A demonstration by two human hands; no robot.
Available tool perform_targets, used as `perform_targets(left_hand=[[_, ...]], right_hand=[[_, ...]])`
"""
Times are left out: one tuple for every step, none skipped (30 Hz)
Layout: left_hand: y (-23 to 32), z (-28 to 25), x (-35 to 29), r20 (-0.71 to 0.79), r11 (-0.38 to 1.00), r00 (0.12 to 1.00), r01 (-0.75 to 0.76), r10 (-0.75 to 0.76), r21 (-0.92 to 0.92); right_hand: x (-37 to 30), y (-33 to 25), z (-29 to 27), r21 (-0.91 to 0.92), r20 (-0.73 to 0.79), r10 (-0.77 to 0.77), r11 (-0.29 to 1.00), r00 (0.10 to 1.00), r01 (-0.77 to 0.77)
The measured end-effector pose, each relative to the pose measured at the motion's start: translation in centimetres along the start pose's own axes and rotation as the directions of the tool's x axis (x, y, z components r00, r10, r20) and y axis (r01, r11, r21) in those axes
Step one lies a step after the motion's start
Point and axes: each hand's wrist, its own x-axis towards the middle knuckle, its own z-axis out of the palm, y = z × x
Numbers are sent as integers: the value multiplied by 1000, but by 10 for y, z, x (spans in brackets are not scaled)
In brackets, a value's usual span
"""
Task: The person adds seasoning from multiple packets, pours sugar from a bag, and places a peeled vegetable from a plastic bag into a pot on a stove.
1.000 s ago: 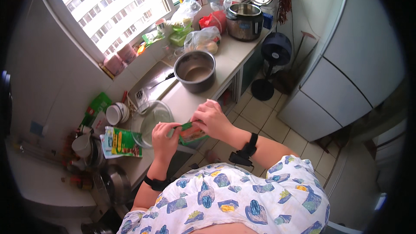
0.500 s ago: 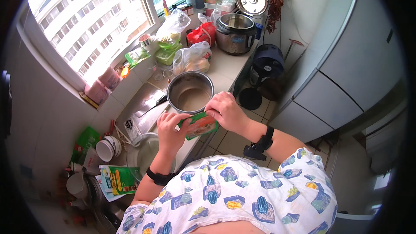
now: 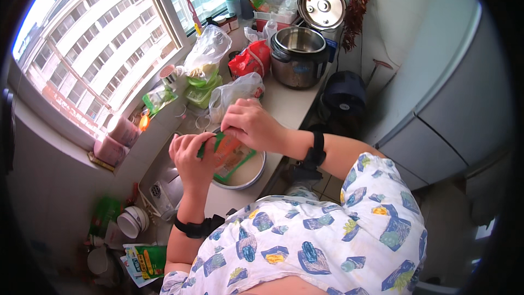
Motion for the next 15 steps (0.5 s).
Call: perform_targets(left_hand=[[1,14,16,-13,999,1000,9,-9,31],[1,26,32,32,999,999,12,-13,30],[2,37,49,28,998,999,25,-26,51],[5,53,65,-45,993,994,98,-96,61],[5,68,82,-121,982,979,175,-165,75],[-11,76,85,-123,979,979,175,-163,100],[-17,83,86,-129,968,971,216,-200,125],[-25,93,84,-131,955,961,260,-242,146],[-33,93,75,-168,920,933,348,-319,180],[-39,94,66,-179,897,923,375,-340,232],[-44,97,53,-209,858,894,441,-396,264],[-39,91,40,-232,807,871,489,-432,331],[-37,87,25,-235,739,841,541,-487,402],[-22,82,16,-246,658,804,588,-542,472],[-10,71,-8,-298,542,740,654,-603,527]], right_hand=[[10,27,-9,20,15,-46,999,999,46],[20,54,-20,44,13,-44,998,999,43],[35,86,-34,130,44,8,991,999,-13],[50,118,-56,127,32,11,992,999,-15],[70,163,-77,90,-18,-47,995,999,48],[88,207,-94,62,-69,-72,995,995,77],[101,243,-120,25,-77,-7,1000,997,9],[118,281,-143,-68,-150,37,997,988,-48],[147,332,-157,-43,-161,-10,999,987,3],[166,372,-176,-111,-204,7,993,979,-31],[186,421,-194,-183,-221,-57,983,974,15],[206,461,-208,-213,-196,-132,973,972,89],[221,514,-223,-223,-169,-115,972,979,76],[234,560,-229,-229,-130,-75,972,989,44],[250,551,-209,-146,-218,69,984,974,-103]])
